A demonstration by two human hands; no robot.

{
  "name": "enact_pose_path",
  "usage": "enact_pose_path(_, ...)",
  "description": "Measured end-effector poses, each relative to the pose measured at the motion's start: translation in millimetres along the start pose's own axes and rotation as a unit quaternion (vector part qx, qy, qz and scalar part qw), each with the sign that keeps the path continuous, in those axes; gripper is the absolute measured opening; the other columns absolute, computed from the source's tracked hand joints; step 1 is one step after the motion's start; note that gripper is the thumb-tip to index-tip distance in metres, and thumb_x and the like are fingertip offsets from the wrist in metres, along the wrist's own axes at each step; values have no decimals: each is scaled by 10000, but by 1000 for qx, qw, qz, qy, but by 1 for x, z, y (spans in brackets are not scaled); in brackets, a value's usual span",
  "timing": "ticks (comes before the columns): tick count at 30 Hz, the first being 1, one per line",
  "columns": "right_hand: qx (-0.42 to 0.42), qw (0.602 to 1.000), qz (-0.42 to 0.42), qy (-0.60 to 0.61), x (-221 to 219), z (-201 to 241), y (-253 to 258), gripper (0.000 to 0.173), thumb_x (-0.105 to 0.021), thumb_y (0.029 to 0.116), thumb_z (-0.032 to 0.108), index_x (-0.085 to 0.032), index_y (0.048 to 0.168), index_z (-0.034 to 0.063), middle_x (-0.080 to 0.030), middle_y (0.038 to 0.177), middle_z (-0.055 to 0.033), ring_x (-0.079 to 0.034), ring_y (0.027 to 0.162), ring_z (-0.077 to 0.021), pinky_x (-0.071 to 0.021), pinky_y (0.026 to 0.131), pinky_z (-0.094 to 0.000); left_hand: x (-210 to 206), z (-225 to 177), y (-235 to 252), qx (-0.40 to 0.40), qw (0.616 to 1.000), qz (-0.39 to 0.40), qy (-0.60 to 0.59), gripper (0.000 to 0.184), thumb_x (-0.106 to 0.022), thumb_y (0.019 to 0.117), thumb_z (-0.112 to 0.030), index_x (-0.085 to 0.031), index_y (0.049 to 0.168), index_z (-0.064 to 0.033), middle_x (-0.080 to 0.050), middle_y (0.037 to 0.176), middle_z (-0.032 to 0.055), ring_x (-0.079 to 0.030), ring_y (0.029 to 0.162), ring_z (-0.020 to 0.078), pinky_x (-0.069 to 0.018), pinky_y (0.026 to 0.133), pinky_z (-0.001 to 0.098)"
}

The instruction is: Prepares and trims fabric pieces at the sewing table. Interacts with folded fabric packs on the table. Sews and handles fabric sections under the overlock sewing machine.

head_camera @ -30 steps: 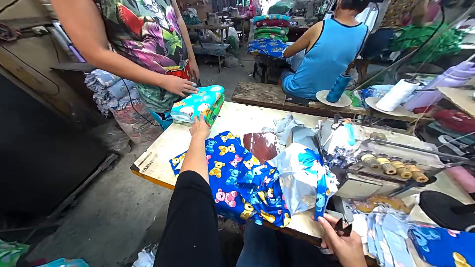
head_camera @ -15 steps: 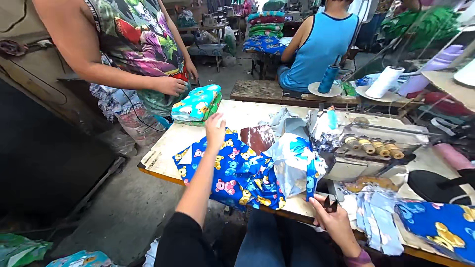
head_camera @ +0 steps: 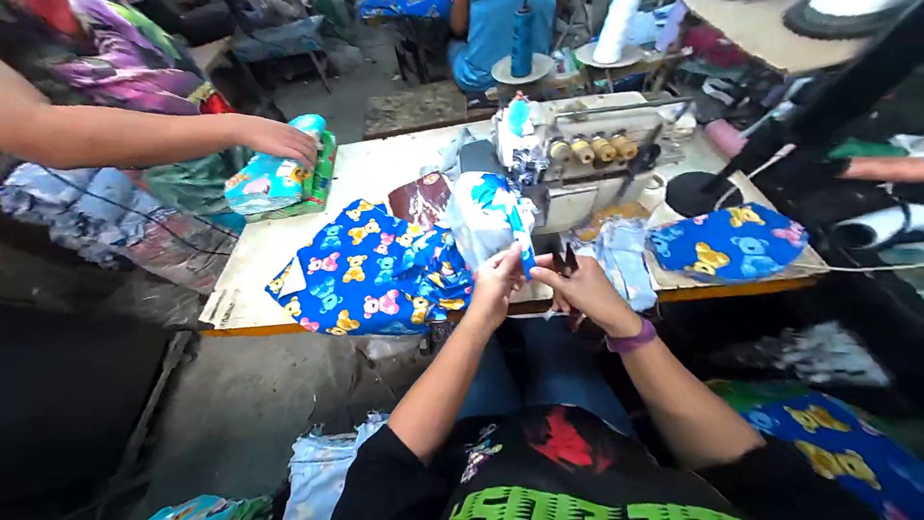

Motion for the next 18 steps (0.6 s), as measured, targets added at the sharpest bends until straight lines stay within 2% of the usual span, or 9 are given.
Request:
enact_pose_path(5,10,995,30,-99,1,0,2,249,-648,1013,180,-680,1134,-35,-633,769,-23,-515,502,-6,-479,498,-181,-1,-7,-1,-9,1000,4,-29,153,-534,1045,-40,-652,1097,42,-694,900,51,-668,769,100,-571,763,270)
enact_pose_path(7,19,989,39,-140,3,8,1,263,-643,1020,213,-696,1147,-12,-641,801,-27,-512,521,-3,-470,510,-180,5,-23,-2,-75,994,11,76,166,-531,1044,-36,-664,1066,61,-689,894,50,-653,767,78,-557,753,245)
enact_pose_path(8,24,989,40,-143,5,13,0,262,-646,1017,219,-699,1142,-5,-638,785,-12,-509,512,8,-466,502,-171,10,-42,-3,-157,969,12,188,175,-548,1037,-43,-690,1050,59,-696,908,45,-654,789,64,-553,772,234)
enact_pose_path(9,25,990,39,-131,9,18,0,257,-654,1011,216,-703,1138,-2,-638,763,6,-505,496,18,-463,489,-162,15,-65,-4,-267,911,11,313,190,-572,1027,-57,-724,1065,50,-717,960,70,-679,846,86,-566,818,257)
enact_pose_path(11,23,994,35,-99,13,23,-1,231,-667,997,197,-706,1124,8,-645,735,40,-504,471,34,-461,463,-149,21,-105,2,-437,760,28,480,204,-620,992,-49,-746,1112,57,-736,1078,190,-725,996,267,-576,923,405)
enact_pose_path(12,23,995,34,-93,13,22,0,224,-669,993,188,-703,1120,6,-642,727,44,-502,463,34,-460,453,-150,22,-116,12,-461,714,59,524,234,-621,992,-62,-732,1159,59,-720,1156,223,-706,1090,328,-546,993,446)
enact_pose_path(14,24,993,50,-104,1,22,6,216,-674,989,175,-704,1113,0,-632,715,35,-491,455,28,-449,443,-154,30,-125,39,-436,682,138,570,293,-636,987,-107,-709,1205,76,-659,1292,274,-607,1263,415,-439,1122,502)
enact_pose_path(17,35,992,64,-104,-10,30,13,200,-690,974,153,-707,1091,-8,-657,733,28,-499,456,27,-450,440,-159,28,-132,53,-422,673,224,565,169,-695,935,-83,-755,935,75,-727,1010,240,-685,1040,370,-515,982,474)
enact_pose_path(18,49,995,43,-73,-6,37,17,184,-690,965,138,-696,1081,-5,-671,752,36,-513,458,25,-464,441,-160,19,-135,44,-398,669,243,579,174,-686,951,-102,-765,937,52,-741,950,194,-709,970,309,-543,933,451)
Point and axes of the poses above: each hand's wrist, its own y-axis towards the middle knuckle, its own x-axis out of the back of the hand, z = x × y, the point moved 8 cm from there along y, towards the middle knuckle
